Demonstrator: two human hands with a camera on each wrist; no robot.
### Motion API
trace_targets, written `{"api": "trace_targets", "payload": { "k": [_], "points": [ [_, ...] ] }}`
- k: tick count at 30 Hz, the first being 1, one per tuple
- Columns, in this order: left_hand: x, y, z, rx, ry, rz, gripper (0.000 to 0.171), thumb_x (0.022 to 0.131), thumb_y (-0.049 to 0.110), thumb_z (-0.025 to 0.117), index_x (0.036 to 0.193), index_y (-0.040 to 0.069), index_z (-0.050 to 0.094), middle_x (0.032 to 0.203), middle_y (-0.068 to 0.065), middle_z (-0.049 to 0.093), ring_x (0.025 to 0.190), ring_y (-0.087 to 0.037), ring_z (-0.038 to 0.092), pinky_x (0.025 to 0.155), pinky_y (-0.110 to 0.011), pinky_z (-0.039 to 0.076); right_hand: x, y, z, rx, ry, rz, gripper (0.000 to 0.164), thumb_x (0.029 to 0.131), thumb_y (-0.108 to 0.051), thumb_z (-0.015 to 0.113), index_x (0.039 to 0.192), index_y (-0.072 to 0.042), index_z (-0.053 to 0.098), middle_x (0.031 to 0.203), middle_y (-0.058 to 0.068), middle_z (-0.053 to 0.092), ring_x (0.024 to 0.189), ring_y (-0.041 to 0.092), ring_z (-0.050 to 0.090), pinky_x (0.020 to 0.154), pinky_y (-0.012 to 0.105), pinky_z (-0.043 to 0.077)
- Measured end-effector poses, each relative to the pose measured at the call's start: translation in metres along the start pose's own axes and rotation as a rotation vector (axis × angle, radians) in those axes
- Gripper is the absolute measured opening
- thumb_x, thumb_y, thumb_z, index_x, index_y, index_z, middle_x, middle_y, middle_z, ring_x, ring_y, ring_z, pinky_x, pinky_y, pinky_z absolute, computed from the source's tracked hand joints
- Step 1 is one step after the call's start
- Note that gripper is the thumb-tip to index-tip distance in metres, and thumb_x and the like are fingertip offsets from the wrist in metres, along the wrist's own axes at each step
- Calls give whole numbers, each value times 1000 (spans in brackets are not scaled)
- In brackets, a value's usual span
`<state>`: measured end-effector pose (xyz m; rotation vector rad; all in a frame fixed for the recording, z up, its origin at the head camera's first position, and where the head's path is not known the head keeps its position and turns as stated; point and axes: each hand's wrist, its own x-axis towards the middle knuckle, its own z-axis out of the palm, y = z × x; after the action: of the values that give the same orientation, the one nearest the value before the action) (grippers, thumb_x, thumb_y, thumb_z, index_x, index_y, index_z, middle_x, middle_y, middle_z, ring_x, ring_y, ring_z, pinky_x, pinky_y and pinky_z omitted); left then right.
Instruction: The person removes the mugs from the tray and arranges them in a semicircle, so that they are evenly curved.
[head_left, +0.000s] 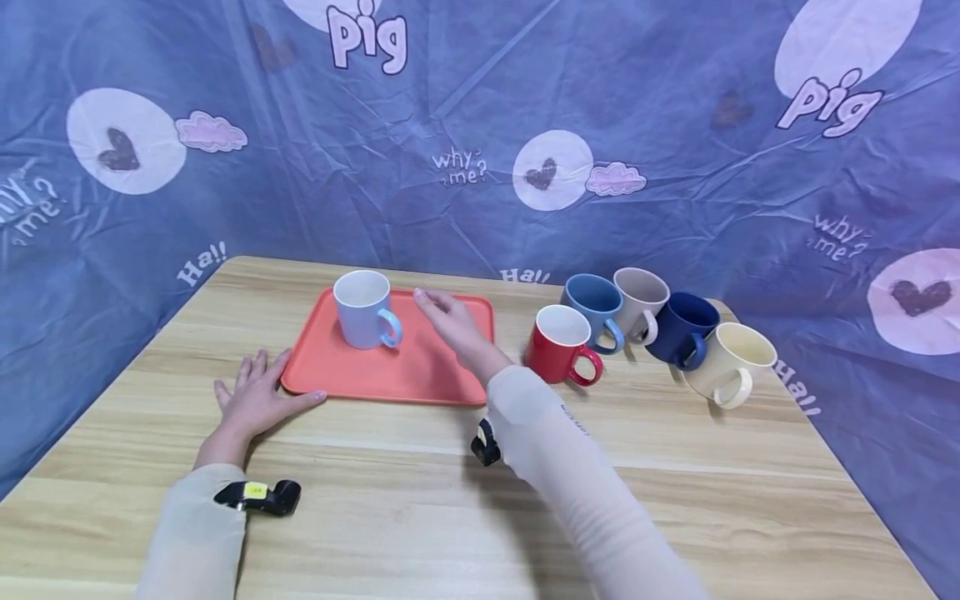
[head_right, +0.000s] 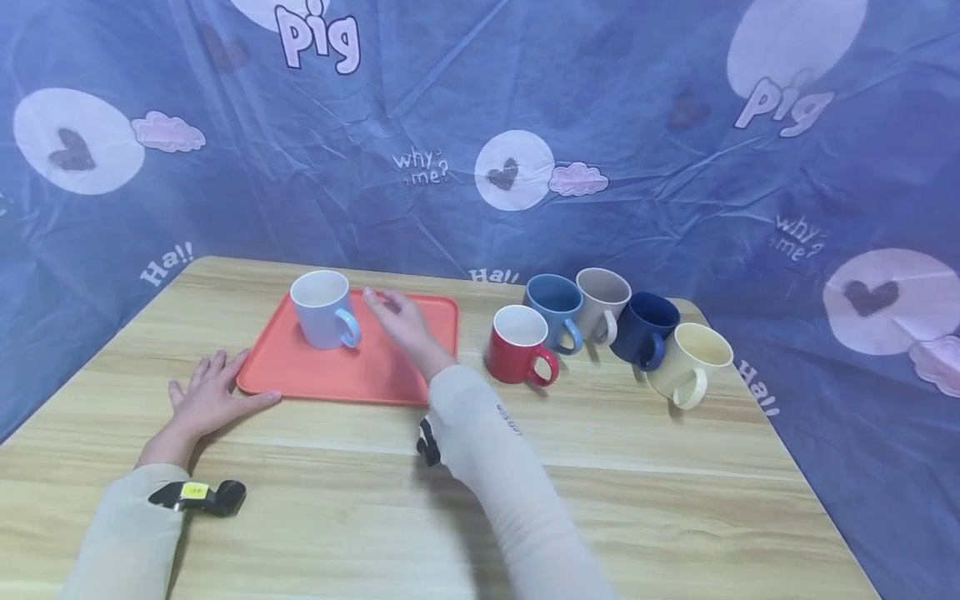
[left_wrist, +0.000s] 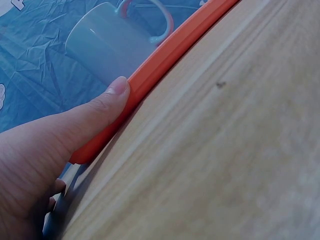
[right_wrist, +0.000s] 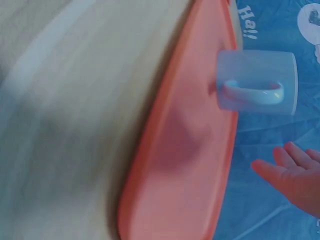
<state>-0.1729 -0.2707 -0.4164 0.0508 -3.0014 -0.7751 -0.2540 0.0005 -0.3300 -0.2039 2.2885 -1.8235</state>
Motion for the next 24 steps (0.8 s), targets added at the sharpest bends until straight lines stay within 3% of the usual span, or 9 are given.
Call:
{"api": "trace_targets", "payload": {
  "k": [13, 18, 24],
  "points": [
    [0, 1, 1, 4, 8, 1, 103, 64, 68, 55, 137, 6, 18, 134, -35, 5, 122, -46, -8, 80, -65, -18, 3, 18, 18, 164, -161, 65, 69, 87, -52, 35, 135, -4, 25, 131, 15, 38, 121, 25, 31, 97, 44, 22],
    [-1, 2, 0, 2, 7, 0, 103, 64, 67, 55, 137, 5, 18, 134, -35, 5, 122, -46, -8, 81, -64, -18, 7, 18, 25, 239, -162, 94, 68, 87, -51, 36, 136, -4, 23, 130, 16, 39, 121, 27, 31, 98, 45, 20],
    [-1, 2, 0, -9, 6, 3, 102, 64, 67, 55, 137, 6, 18, 134, -35, 5, 122, -45, -10, 81, -64, -19, 10, 18, 31, 240, -149, 120, 67, 86, -51, 39, 135, -7, 28, 126, 11, 44, 116, 25, 37, 97, 42, 24]
  ]
}}
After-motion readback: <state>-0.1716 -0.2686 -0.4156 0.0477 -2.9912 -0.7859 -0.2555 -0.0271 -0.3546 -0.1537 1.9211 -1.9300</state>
